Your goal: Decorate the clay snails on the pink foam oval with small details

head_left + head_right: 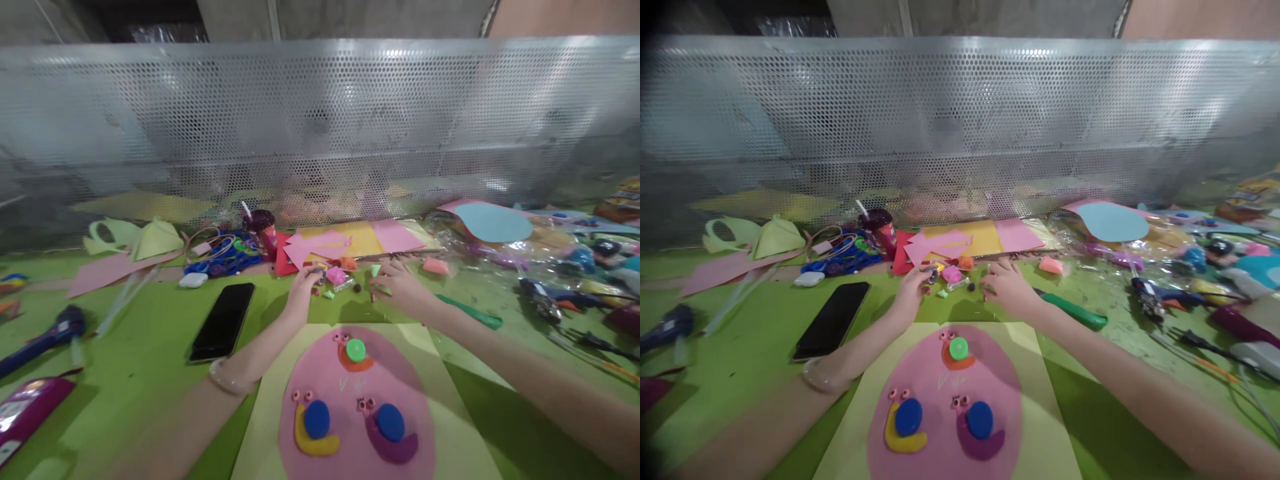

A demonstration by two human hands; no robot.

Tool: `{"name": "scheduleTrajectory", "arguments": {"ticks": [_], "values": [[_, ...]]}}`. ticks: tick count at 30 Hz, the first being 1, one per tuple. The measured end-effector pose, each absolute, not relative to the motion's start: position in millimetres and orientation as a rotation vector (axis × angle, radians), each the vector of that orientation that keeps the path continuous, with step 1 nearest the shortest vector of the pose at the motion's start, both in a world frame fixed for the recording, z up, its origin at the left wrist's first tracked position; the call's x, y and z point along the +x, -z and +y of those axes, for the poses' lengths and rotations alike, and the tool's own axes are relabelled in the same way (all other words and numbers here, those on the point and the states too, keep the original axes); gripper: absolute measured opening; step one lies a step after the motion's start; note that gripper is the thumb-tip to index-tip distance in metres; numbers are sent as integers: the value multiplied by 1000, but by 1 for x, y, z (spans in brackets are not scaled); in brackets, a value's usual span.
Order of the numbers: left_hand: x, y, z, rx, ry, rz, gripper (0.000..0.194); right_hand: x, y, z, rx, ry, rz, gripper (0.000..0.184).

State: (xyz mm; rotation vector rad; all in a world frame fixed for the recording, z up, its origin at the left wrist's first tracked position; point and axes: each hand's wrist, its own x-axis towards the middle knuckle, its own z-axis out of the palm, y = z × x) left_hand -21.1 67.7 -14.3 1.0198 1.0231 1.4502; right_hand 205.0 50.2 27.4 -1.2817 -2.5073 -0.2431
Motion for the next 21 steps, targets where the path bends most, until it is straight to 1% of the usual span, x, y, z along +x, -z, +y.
{"name": "scheduleTrajectory", "arguments": {"ticks": [4,10,15,21], "values": [[-22,15,69,1011,-1454,1035,23,189,-15,71,-1298,245,-2544,19],[-22,15,69,987,-1441,1012,23,178,-9,84,-1343,172,-2515,9],[-19,15,69,948,-1415,956,26,185,-21,69,-1274,69,-2438,11],[-16,16,66,970,-1365,869,25,199,-29,39,-1289,-33,-2268,17]]}}
